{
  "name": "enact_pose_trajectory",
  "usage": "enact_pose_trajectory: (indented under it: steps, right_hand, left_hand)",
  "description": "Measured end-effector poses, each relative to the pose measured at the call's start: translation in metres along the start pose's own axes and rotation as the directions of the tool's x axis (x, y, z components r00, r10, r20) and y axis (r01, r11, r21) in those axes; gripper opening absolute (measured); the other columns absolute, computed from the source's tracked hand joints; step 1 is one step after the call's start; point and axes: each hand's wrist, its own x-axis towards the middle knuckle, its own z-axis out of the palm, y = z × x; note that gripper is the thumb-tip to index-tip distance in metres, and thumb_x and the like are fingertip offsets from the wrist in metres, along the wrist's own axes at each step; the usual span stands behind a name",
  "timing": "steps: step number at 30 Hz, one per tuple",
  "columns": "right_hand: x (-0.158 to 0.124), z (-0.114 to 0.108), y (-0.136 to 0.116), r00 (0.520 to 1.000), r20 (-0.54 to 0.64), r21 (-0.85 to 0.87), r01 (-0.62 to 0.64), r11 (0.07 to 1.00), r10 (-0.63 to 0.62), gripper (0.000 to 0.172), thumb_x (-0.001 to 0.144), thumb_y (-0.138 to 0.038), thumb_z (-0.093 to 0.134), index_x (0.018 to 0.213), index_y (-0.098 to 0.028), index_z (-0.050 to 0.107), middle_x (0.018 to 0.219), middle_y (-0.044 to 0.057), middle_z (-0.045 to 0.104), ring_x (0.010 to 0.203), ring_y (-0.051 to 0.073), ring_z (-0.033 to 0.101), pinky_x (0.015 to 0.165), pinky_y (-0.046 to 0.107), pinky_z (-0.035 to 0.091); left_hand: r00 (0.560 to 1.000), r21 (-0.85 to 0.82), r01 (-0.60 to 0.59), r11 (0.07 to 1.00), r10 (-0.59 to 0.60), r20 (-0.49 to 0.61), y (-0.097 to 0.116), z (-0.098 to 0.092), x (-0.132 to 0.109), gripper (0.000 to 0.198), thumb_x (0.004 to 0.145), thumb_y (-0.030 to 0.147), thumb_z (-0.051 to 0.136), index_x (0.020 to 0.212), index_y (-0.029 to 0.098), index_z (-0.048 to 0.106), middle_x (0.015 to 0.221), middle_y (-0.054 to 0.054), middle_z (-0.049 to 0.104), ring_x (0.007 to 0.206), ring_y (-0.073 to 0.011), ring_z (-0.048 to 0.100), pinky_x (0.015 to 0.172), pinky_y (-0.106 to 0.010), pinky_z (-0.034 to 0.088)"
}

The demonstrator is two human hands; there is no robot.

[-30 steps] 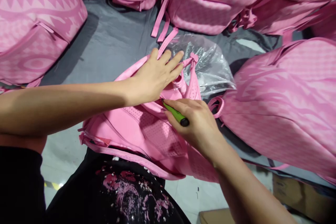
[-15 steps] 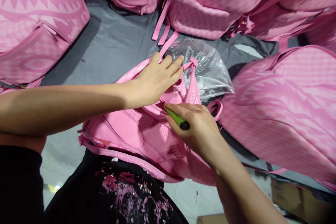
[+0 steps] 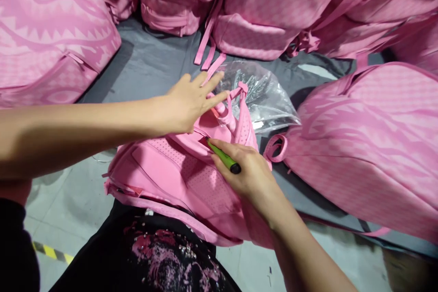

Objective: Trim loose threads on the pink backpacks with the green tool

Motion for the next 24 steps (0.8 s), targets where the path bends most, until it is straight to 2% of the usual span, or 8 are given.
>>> enact_pose_trajectory:
  steps: [3, 5, 10, 14, 17, 20, 24]
  right_hand:
    - [0.001, 0.012, -0.006, 0.994, -0.095, 0.105, 0.058, 0.993, -0.048, 0.029, 0.094, -0.024, 0.059, 0.121, -0.018, 0.071, 0.109, 0.009, 0.079, 0.091, 0.026, 0.076, 0.086, 0.046, 0.058]
    - [0.005, 0.025, -0.013, 0.983, -0.171, 0.217, 0.104, 0.971, -0.067, 0.031, 0.094, -0.023, 0.06, 0.123, -0.019, 0.07, 0.112, 0.008, 0.078, 0.095, 0.025, 0.076, 0.088, 0.045, 0.058]
    - [0.014, 0.051, -0.019, 0.947, -0.321, 0.413, 0.136, 0.9, 0.004, 0.032, 0.094, -0.024, 0.061, 0.124, -0.018, 0.07, 0.118, 0.009, 0.076, 0.101, 0.023, 0.075, 0.092, 0.043, 0.06]
    - [0.012, 0.051, -0.014, 0.956, -0.292, 0.428, 0.103, 0.898, 0.029, 0.034, 0.094, -0.026, 0.061, 0.127, -0.021, 0.069, 0.118, 0.007, 0.076, 0.099, 0.023, 0.075, 0.092, 0.042, 0.061]
    - [0.008, 0.046, -0.012, 0.959, -0.28, 0.433, 0.092, 0.897, 0.036, 0.035, 0.094, -0.026, 0.06, 0.128, -0.02, 0.069, 0.118, 0.007, 0.076, 0.098, 0.023, 0.075, 0.091, 0.043, 0.061]
    - [0.003, 0.043, -0.012, 0.955, -0.29, 0.471, 0.085, 0.878, 0.064, 0.034, 0.094, -0.026, 0.061, 0.125, -0.018, 0.07, 0.116, 0.008, 0.077, 0.1, 0.024, 0.074, 0.092, 0.043, 0.06]
    - [0.006, 0.042, -0.014, 0.966, -0.238, 0.514, 0.038, 0.857, 0.099, 0.03, 0.093, -0.029, 0.062, 0.12, -0.021, 0.073, 0.113, 0.006, 0.078, 0.099, 0.023, 0.075, 0.092, 0.041, 0.06]
  left_hand:
    - [0.992, -0.018, 0.102, 0.995, -0.1, 0.08, -0.004, -0.011, -0.016, 0.125, 0.069, 0.03, 0.081, 0.162, 0.031, -0.003, 0.17, -0.014, -0.005, 0.139, -0.0472, 0.032, 0.101, -0.053, 0.045]
    - [0.987, -0.022, 0.139, 0.99, -0.136, 0.087, -0.001, -0.012, -0.022, 0.131, 0.068, 0.025, 0.081, 0.16, 0.032, -0.011, 0.17, -0.015, -0.009, 0.134, -0.0448, 0.038, 0.094, -0.048, 0.05]
    - [0.975, 0.037, 0.214, 0.976, -0.216, 0.053, 0.008, -0.004, -0.02, 0.127, 0.07, 0.015, 0.076, 0.16, 0.037, -0.01, 0.17, -0.015, -0.008, 0.129, -0.0426, 0.041, 0.084, -0.045, 0.053]
    - [0.988, 0.057, 0.136, 0.989, -0.14, 0.064, 0.002, -0.001, -0.019, 0.113, 0.078, 0.014, 0.066, 0.162, 0.029, -0.008, 0.169, -0.02, -0.002, 0.129, -0.0412, 0.043, 0.087, -0.045, 0.052]
    - [0.994, 0.055, 0.082, 0.995, -0.086, 0.062, -0.005, -0.001, -0.021, 0.102, 0.083, 0.013, 0.057, 0.163, 0.027, -0.005, 0.169, -0.019, 0.003, 0.129, -0.0386, 0.044, 0.092, -0.045, 0.051]
    - [0.996, 0.038, 0.073, 0.997, -0.075, 0.052, -0.009, 0.0, -0.022, 0.101, 0.083, 0.009, 0.055, 0.163, 0.028, -0.004, 0.17, -0.017, 0.004, 0.129, -0.0363, 0.044, 0.094, -0.043, 0.05]
    - [0.995, 0.018, 0.07, 0.997, -0.072, 0.068, -0.009, 0.0, -0.019, 0.103, 0.082, 0.007, 0.056, 0.162, 0.03, -0.004, 0.17, -0.016, 0.003, 0.13, -0.0352, 0.044, 0.094, -0.04, 0.049]
